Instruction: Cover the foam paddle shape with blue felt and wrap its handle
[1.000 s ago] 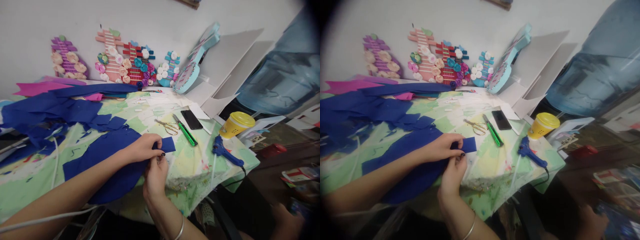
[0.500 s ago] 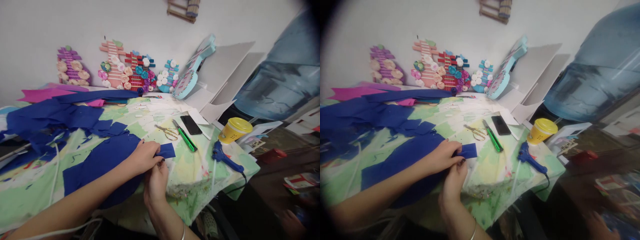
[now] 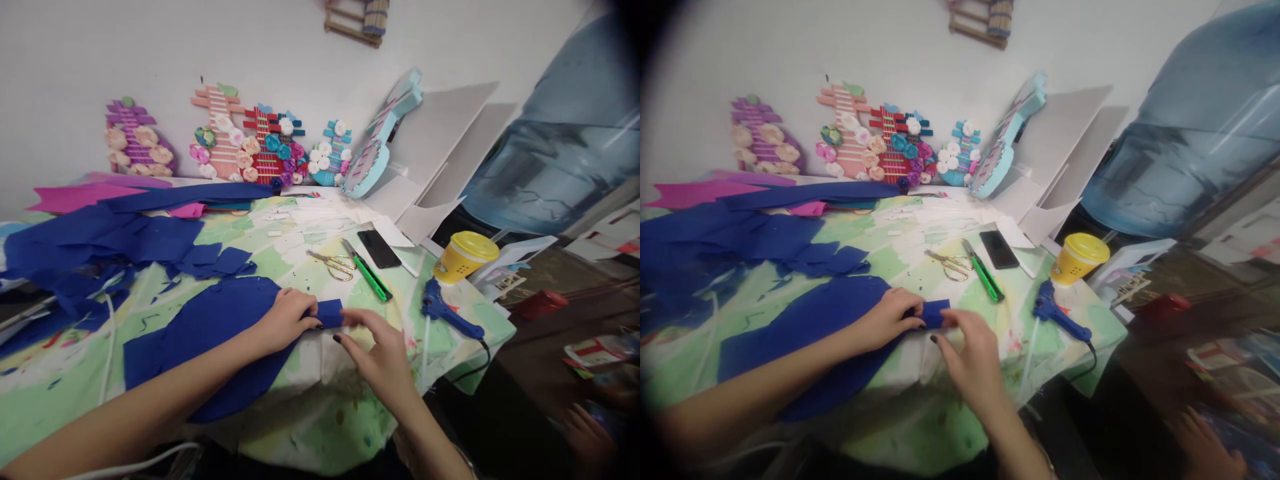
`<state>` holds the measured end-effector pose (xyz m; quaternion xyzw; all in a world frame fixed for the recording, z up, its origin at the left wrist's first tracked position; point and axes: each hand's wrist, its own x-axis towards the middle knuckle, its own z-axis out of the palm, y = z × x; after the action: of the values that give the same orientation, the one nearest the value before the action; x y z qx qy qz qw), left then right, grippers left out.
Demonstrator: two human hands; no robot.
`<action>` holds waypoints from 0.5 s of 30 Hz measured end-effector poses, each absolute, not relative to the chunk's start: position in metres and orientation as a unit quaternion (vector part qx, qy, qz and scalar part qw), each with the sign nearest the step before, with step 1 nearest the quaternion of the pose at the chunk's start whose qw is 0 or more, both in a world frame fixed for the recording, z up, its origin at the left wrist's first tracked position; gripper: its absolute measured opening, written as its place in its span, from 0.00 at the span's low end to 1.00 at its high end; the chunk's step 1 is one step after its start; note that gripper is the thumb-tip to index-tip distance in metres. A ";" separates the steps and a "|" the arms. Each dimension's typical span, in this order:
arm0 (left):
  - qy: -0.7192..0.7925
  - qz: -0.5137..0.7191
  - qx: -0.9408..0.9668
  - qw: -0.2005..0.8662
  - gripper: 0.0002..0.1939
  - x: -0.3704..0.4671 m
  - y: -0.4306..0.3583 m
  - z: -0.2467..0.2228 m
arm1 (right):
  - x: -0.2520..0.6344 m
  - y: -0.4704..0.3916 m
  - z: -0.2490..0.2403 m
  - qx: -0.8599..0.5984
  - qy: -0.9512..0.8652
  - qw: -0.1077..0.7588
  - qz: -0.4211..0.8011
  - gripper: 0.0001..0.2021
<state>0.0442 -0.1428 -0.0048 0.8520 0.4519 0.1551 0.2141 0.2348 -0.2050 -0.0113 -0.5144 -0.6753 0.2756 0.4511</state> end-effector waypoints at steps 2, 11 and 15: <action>0.440 0.153 0.861 0.205 0.06 0.045 -0.142 -0.006 | 0.239 -0.192 -0.016 -0.465 -0.744 0.447 0.177 0.20; 0.382 0.219 0.881 0.172 0.06 0.038 -0.156 -0.017 | 0.235 -0.176 -0.049 -0.362 -0.819 0.421 0.144 0.09; 0.427 0.212 0.875 0.089 0.10 0.034 -0.172 -0.017 | 0.238 -0.180 -0.050 -0.357 -0.815 0.423 0.170 0.11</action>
<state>0.0339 -0.1720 -0.0170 0.8747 0.4266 0.2123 0.0889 0.2384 -0.1799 -0.0504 -0.3574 -0.8154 0.1697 0.4226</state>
